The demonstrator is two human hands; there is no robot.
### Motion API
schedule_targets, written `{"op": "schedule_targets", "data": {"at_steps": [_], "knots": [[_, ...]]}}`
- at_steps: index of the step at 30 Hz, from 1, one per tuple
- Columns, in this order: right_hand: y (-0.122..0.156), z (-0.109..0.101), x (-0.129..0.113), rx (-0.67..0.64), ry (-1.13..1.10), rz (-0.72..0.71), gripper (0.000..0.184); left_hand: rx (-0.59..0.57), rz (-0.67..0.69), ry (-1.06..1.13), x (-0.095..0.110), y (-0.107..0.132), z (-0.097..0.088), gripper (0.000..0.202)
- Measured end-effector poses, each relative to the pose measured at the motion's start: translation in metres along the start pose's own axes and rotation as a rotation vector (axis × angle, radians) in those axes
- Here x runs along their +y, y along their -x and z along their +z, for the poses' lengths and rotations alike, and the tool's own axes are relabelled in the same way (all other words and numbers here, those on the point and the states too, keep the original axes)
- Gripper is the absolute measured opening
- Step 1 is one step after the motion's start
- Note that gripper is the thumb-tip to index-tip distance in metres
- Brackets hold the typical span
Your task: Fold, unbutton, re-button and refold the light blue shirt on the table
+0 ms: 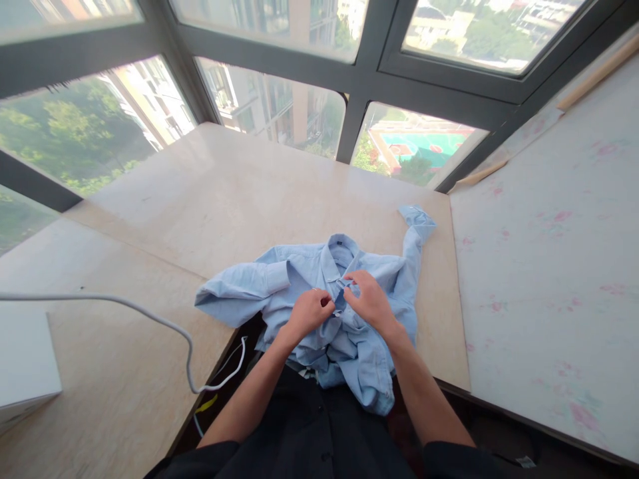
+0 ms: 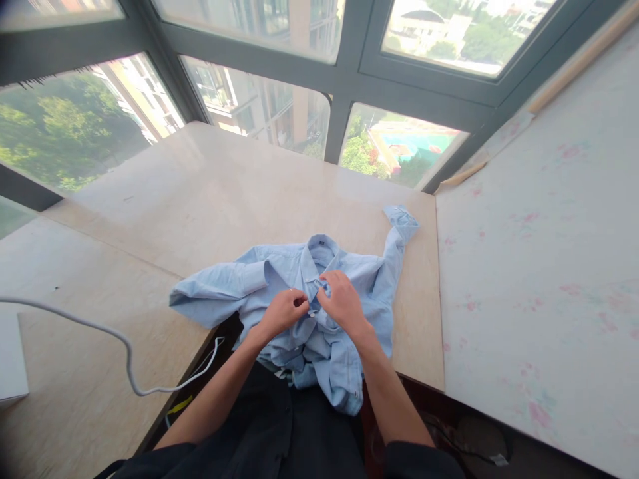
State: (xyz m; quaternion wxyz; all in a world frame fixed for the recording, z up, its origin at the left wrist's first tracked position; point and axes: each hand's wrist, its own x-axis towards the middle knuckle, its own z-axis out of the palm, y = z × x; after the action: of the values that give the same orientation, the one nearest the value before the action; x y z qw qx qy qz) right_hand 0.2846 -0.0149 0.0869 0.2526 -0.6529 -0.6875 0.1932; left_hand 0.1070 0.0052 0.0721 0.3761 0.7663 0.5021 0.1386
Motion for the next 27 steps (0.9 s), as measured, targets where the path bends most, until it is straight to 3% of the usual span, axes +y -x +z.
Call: {"op": "schedule_targets", "data": {"at_steps": [3,8,20,27], "knots": [[-0.015,0.01,-0.006,-0.119,0.275,0.031,0.014,-0.005,0.02,-0.022,0.002,0.001,0.001,0.02],[-0.026,0.024,0.0,-0.29,0.507,0.095,0.022,-0.029,0.036,-0.028,-0.005,0.004,0.004,0.021],[-0.016,0.038,0.008,-0.176,0.483,0.017,0.021,-0.164,-0.022,-0.101,-0.001,0.001,0.002,0.021],[-0.014,0.03,0.013,-0.134,0.372,0.065,0.022,0.19,-0.057,0.023,0.012,-0.001,0.003,0.021]]}}
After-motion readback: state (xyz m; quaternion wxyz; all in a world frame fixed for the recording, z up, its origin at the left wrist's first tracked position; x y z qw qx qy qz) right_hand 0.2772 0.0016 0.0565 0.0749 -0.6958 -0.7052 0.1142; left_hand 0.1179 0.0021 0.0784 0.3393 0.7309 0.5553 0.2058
